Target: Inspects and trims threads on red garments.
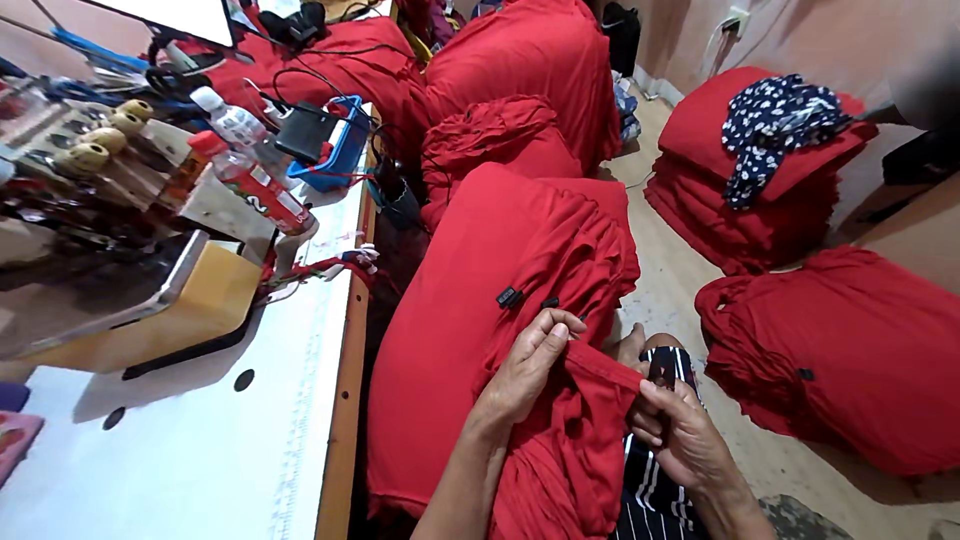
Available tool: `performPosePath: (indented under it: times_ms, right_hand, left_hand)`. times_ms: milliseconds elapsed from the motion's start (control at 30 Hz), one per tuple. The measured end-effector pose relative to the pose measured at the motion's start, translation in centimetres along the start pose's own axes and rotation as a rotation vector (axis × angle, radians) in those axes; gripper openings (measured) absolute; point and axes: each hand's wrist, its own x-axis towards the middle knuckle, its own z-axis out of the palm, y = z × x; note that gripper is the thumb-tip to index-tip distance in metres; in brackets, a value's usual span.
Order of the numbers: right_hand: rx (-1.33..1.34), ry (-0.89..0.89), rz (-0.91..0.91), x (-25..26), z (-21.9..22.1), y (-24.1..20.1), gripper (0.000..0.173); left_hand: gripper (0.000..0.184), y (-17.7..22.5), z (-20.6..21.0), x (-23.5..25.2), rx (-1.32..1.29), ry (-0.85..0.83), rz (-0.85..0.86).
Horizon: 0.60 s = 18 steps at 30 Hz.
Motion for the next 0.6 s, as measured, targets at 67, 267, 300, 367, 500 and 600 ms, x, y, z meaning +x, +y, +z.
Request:
performPosePath:
  times_ms: [67,267,300,367,500,600]
  right_hand:
    - [-0.005,0.0,-0.009,0.0,0.1,-0.1,0.02]
    - [-0.048,0.019,-0.032,0.0,0.0,-0.1,0.021]
    - [-0.057,0.031,-0.04,0.0,0.0,-0.1,0.021]
    - [-0.113,0.071,-0.056,0.0,0.0,0.0,0.02]
    - [-0.422,0.084,-0.206,0.0,-0.5,0.2,0.011]
    - [-0.721,0.027,-0.367,-0.4,0.2,0.4,0.003]
  left_hand:
    - [0.027,0.0,0.0,0.0,-0.004,0.005,0.006]
    - [0.026,0.4,-0.3,-0.2,0.118,-0.094,0.071]
    - [0.026,0.5,-0.4,-0.3,0.169,-0.138,0.097]
    - [0.034,0.4,-0.9,-0.4,0.302,-0.216,0.161]
    - [0.014,-0.7,-0.2,-0.6,0.567,-0.019,0.36]
    - [0.008,-0.9,0.9,-0.7,0.718,0.142,0.408]
